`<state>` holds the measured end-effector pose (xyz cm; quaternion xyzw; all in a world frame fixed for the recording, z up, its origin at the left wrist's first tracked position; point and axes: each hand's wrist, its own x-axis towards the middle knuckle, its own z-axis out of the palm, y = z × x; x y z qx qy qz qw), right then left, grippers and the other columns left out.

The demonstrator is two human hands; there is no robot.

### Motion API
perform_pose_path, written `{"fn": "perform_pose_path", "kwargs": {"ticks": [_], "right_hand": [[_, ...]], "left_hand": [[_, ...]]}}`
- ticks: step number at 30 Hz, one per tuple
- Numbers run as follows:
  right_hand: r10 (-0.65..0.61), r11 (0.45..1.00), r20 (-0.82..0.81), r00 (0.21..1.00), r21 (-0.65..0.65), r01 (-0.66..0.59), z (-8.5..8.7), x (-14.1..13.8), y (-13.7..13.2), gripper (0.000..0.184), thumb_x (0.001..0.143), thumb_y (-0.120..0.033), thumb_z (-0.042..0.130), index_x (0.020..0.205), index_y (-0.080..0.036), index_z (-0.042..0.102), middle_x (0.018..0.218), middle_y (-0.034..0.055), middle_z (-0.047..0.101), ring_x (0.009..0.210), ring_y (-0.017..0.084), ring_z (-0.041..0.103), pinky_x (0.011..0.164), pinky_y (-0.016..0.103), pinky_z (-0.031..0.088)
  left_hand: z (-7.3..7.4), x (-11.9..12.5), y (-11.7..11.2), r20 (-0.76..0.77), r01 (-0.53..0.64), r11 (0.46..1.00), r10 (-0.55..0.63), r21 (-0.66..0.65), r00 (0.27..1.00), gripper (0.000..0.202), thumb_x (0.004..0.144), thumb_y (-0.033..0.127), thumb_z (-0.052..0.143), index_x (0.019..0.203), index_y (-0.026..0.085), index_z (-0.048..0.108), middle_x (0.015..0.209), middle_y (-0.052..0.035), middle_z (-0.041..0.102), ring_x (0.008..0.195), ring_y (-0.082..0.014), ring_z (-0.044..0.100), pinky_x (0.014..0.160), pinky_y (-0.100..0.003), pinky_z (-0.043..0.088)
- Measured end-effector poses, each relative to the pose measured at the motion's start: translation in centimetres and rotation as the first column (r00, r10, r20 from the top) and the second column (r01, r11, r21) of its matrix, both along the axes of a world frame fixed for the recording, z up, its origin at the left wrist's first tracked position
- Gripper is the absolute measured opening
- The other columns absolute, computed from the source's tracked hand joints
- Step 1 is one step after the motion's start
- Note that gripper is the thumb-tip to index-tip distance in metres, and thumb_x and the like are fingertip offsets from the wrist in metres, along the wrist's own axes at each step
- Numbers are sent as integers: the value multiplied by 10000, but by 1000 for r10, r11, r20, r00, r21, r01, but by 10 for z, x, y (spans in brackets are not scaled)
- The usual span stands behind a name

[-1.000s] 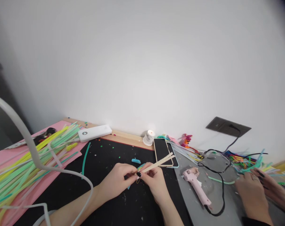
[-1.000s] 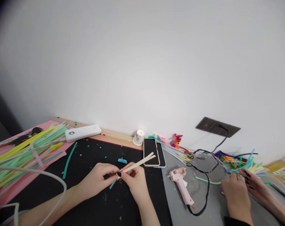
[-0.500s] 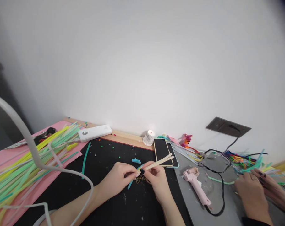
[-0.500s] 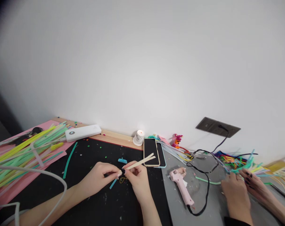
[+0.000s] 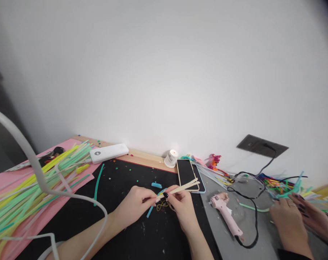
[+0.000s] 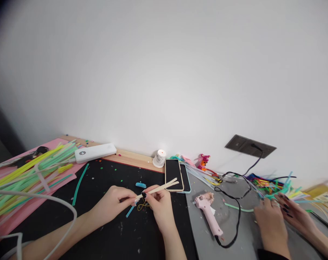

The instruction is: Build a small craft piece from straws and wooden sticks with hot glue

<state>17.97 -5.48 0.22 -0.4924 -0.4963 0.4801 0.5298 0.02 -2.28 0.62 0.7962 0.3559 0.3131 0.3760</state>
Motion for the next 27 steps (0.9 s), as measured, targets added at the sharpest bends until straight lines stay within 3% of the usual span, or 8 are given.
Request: {"fn": "perform_pose_path", "kwargs": {"ticks": [5,14,22,27], "right_hand": [[-20,1000,-5,1000,-14,20,0,1,0,155,729,-311,695,733,-160,659,514,-61,409,469,71,297,436,206,207],[-109,994,-54,993,1,109,6,7,0,179,698,-319,718,778,-162,684,582,-32,502,466,68,334,427,207,207],[-106,992,-178,978,44,115,9,13,2,162,696,-295,733,750,-165,653,561,-61,431,440,50,289,416,206,168],[-88,992,-126,988,78,98,8,10,0,145,689,-275,734,713,-157,653,579,-45,457,463,58,290,423,208,191]], "left_hand": [[-2,0,0,-22,-9,1000,9,8,1000,278,845,249,496,702,156,715,649,4,679,560,-109,531,549,-192,349],[-7,-3,3,3,-2,1000,2,0,1000,269,841,277,501,727,165,717,640,10,662,552,-112,518,547,-193,349],[-6,-3,4,48,10,995,-5,-99,999,247,823,279,523,689,155,690,622,13,636,563,-112,524,541,-183,369],[-1,0,1,95,42,989,-28,-143,995,197,811,291,544,757,161,681,677,8,647,625,-130,566,586,-192,423]]}}
